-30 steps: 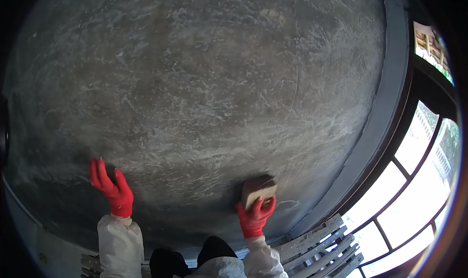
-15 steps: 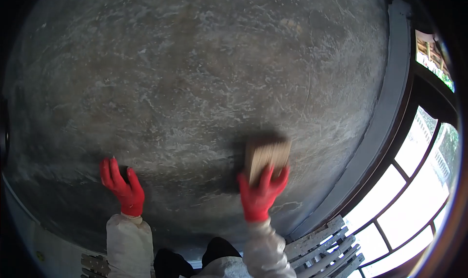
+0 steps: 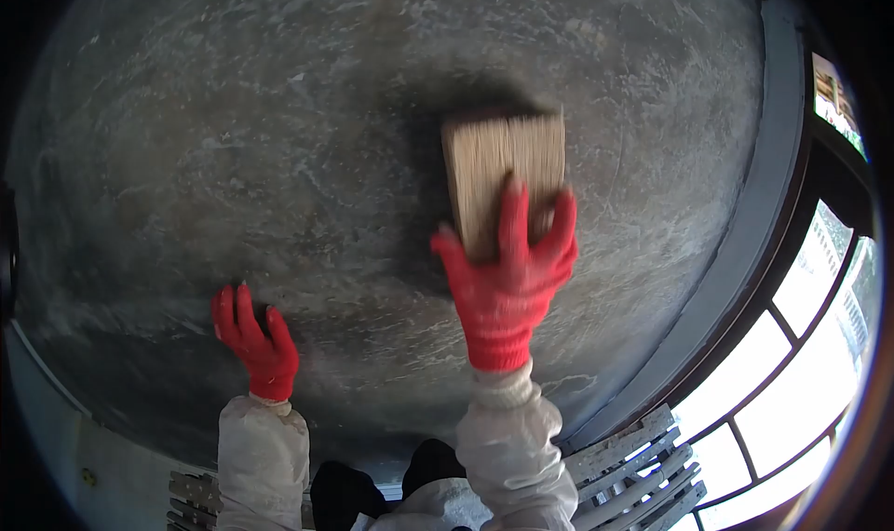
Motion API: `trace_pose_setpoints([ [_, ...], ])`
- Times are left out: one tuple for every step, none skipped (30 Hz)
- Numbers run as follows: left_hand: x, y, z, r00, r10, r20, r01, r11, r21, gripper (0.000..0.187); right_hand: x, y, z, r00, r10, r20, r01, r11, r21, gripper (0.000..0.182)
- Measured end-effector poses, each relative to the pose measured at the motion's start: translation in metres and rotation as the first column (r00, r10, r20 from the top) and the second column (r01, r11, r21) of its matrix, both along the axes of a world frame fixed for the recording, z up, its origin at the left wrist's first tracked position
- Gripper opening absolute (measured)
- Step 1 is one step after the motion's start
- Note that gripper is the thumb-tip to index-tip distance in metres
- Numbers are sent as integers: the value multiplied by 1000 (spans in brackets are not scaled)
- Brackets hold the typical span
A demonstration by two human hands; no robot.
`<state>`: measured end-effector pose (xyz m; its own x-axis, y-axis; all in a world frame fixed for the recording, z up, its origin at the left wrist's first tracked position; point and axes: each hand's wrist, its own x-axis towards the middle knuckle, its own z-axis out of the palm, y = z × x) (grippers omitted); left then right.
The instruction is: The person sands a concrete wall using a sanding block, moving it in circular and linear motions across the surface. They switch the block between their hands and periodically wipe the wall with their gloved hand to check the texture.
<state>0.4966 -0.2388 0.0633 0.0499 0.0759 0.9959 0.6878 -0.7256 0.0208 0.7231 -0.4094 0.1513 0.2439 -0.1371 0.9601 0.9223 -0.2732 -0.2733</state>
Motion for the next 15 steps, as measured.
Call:
trace_pose_setpoints([
  [0, 0, 0, 1000, 4, 4, -4, 1000, 0, 49, -1, 0, -23, 1000, -2, -24, 2, 1000, 1, 92],
  [1, 1, -1, 1000, -16, 15, 15, 1000, 26, 49, -5, -1, -65, 998, -12, -58, 10, 999, -31, 95],
  [1, 1, -1, 999, -35, 24, 34, 998, 54, 49, -7, 0, -118, 998, 20, -59, -23, 999, -46, 97],
  [1, 2, 1, 999, -29, 26, 28, 998, 56, 49, -8, -1, -176, 997, 52, -62, -56, 997, -60, 100],
  [2, 3, 3, 999, -22, 24, 20, 996, 90, 45, -10, -5, -233, 993, 89, -82, -97, 990, -99, 104],
  [3, 2, 4, 1000, -17, 18, 14, 993, 116, 42, -16, -13, -255, 992, 95, -78, -103, 989, -104, 104],
  [3, 2, 2, 1000, -13, 15, 11, 994, 113, 42, -23, -20, -272, 985, 99, -141, -124, 975, -183, 104],
  [4, 5, 2, 1000, -12, 24, 10, 994, 113, 42, -26, -21, -278, 975, 99, -201, -149, 956, -254, 105],
  [4, 5, 1, 1000, -12, 29, 9, 994, 108, 43, -25, -17, -261, 983, 99, -155, -135, 962, -238, 105],
  [3, 4, 0, 1000, -10, 21, 7, 995, 99, 43, -23, -11, -226, 989, 98, -112, -121, 967, -225, 104],
  [4, 4, 0, 999, -44, 32, 41, 995, 91, 45, -26, -3, -181, 997, 44, -61, -55, 979, -196, 103],
  [3, 3, 0, 996, -78, 47, 74, 994, 85, 48, -26, 2, -132, 998, 66, -9, -67, 986, -151, 98],
  [2, -1, -1, 996, -71, 47, 67, 995, 79, 48, -29, 4, -85, 998, 55, 5, -53, 989, -139, 97],
  [-1, -5, -2, 994, -93, 60, 92, 996, 8, 49, -31, 6, -44, 999, 44, 16, -41, 991, -127, 96],
  [-4, -10, -2, 991, -114, 74, 118, 991, -59, 50, -30, 10, -14, 996, 68, 54, -65, 996, -66, 96],
])
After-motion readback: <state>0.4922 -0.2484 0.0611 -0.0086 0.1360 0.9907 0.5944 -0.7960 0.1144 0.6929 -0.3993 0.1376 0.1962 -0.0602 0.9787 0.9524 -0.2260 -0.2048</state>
